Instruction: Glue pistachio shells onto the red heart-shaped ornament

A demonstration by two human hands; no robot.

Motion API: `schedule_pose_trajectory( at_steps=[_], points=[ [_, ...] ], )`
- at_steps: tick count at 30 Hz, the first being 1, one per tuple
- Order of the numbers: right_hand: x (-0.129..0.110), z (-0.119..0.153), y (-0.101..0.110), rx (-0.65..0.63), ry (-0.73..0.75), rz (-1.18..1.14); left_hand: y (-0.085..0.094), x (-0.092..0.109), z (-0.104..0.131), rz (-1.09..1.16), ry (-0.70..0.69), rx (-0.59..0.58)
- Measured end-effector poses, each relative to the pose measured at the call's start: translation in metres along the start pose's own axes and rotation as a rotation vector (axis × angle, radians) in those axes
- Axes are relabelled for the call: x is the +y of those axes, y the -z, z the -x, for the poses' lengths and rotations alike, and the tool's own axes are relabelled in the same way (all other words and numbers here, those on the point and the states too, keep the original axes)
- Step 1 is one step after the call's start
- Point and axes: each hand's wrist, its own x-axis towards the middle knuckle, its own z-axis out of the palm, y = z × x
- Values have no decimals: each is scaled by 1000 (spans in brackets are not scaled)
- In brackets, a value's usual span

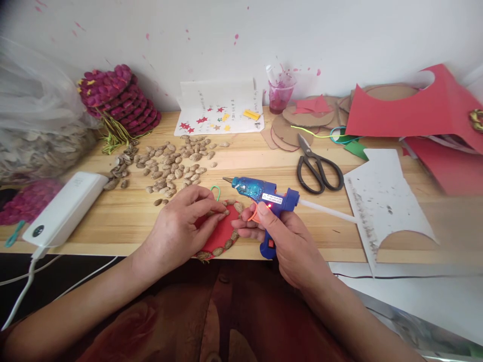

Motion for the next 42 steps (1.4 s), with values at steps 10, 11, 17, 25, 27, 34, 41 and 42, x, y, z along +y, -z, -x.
schedule_pose_trajectory(
  at_steps=[10, 11, 17, 25, 27, 34, 41, 42],
  points=[
    [0, 0, 0, 12, 3, 8, -2, 0, -2, 33, 18, 29],
    [0, -1, 0, 13, 6, 9, -3, 0, -2, 34, 19, 33],
    [-2, -1, -2, 10, 11, 19, 0, -2, -1, 36, 6, 8],
    [1, -2, 0, -4, 20, 6, 14, -11, 21, -26, -131, 42],
    [2, -3, 0, 3, 32, 15, 14, -14, 26, -107, -175, -5],
    [3, -2, 0, 12, 65, 40, 15, -11, 30, -300, -212, -182],
    [3, -2, 0, 13, 78, 19, 20, 0, 19, -422, -137, -284],
    [3, -2, 0, 12, 75, 13, 21, 1, 17, -438, -125, -300]
  ],
)
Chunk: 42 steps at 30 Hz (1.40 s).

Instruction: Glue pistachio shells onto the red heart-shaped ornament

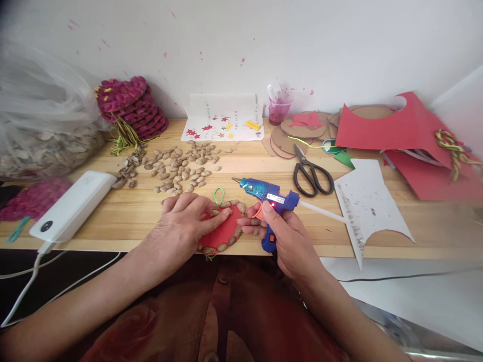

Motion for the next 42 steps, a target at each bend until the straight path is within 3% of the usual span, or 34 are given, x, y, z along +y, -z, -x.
schedule_pose_trajectory(
  at_steps=[42],
  points=[
    [4, 1, 4, 56, 48, 7, 0, 5, -8, -49, 3, 6]
  ],
)
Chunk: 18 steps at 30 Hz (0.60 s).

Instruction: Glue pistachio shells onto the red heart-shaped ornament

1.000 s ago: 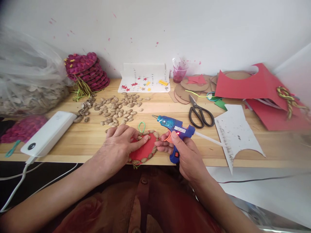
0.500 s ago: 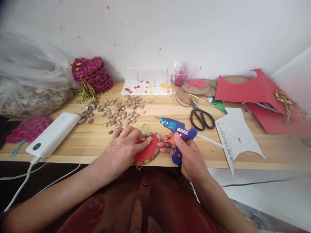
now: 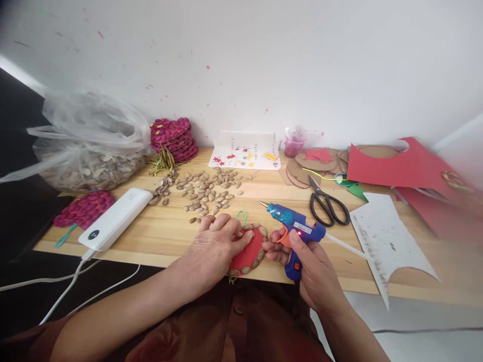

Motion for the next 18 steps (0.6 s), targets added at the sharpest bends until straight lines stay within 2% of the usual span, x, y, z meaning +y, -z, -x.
schedule_pose_trajectory(
  at_steps=[8, 12, 18],
  points=[
    [-4, 3, -5, -26, 35, 20, -10, -7, 3, 105, 7, 56],
    [-4, 4, -6, -39, 55, 8, -14, -15, 8, 219, 51, 158],
    [-2, 3, -3, -69, 46, -6, -8, -31, 16, 272, 114, 304]
  ],
)
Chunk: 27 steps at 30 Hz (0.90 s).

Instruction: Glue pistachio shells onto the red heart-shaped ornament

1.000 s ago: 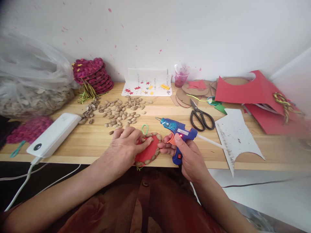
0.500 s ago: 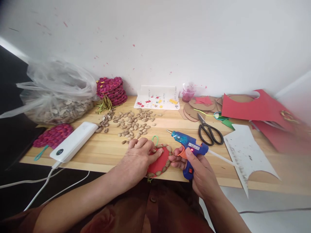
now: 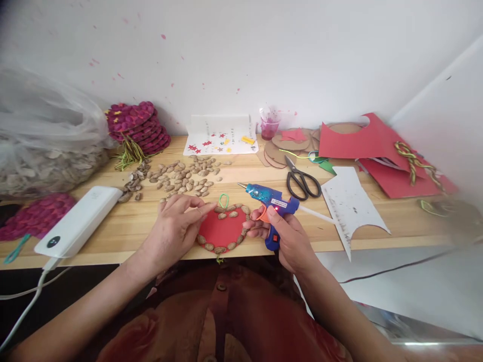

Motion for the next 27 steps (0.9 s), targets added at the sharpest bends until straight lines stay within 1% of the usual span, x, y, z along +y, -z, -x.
schedule_pose_trajectory(
  at_steps=[7, 13, 18, 24, 27],
  points=[
    [0, -1, 0, -15, -5, 0, 1, -1, 4, 89, 21, 20],
    [-1, 1, 0, -4, -4, -6, 0, 4, -3, 123, 8, 19],
    [-1, 0, 0, 18, -8, -11, -8, 15, -14, 93, -38, 0],
    [0, -1, 1, 9, -18, -38, -18, 23, -27, 199, -36, 26],
    [-1, -1, 0, 23, -27, -33, -22, 25, -29, 196, -51, 26]
  ],
)
